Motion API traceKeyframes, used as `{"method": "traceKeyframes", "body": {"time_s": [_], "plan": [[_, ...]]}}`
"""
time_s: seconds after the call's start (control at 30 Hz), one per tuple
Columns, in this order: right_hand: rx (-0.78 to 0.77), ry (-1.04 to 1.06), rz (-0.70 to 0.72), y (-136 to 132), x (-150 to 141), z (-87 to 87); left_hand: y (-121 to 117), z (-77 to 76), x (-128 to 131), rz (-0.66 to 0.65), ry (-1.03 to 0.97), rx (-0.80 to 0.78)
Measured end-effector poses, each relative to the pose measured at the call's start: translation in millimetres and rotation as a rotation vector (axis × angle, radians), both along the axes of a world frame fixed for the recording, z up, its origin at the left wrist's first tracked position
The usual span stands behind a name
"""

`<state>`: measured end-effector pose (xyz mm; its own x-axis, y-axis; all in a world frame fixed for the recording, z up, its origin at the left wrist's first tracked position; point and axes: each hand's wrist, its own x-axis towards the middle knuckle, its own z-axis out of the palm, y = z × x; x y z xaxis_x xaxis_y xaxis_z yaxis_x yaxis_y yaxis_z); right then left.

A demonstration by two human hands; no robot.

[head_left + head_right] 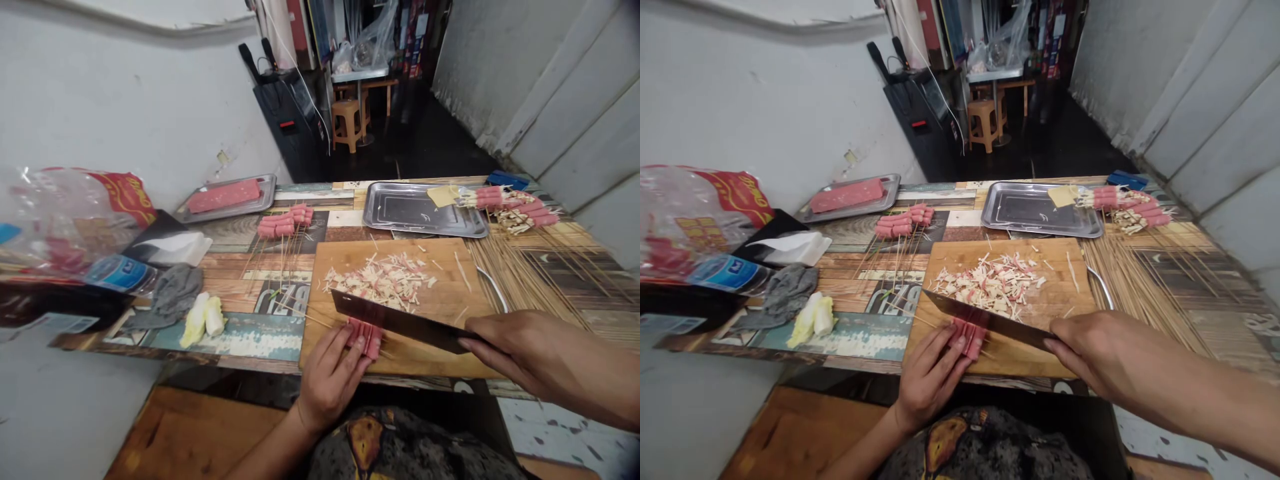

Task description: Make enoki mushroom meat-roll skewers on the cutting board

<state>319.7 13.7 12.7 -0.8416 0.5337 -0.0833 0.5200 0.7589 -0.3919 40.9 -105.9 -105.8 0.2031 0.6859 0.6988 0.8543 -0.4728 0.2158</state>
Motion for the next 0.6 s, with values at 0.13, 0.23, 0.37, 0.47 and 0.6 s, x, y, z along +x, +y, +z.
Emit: {"method": "traceKeyframes", "body": {"time_s": [0.13,0.23,0.37,0.47,0.6], "plan": [[-0.017,-0.030,0.000,2.3,-3.9,5.3,-0.4,-1.0,0.3,0.010,-0.003,0.013],[-0.038,-0.052,-0.018,2.6,-6.5,7.1,-0.6,-2.6,0.5,0.012,0.000,0.008],[-0.045,-0.052,-0.037,1.6,-7.9,8.5,-0.8,-4.4,0.2,0.016,-0.004,0.003],[-0.040,-0.067,-0.041,1.0,-8.3,8.9,-0.8,-4.7,0.0,0.013,-0.014,0.001],[-0.034,-0.058,-0.035,1.8,-10.2,7.8,-0.6,-4.2,-0.5,0.014,-0.013,0.004]]}}
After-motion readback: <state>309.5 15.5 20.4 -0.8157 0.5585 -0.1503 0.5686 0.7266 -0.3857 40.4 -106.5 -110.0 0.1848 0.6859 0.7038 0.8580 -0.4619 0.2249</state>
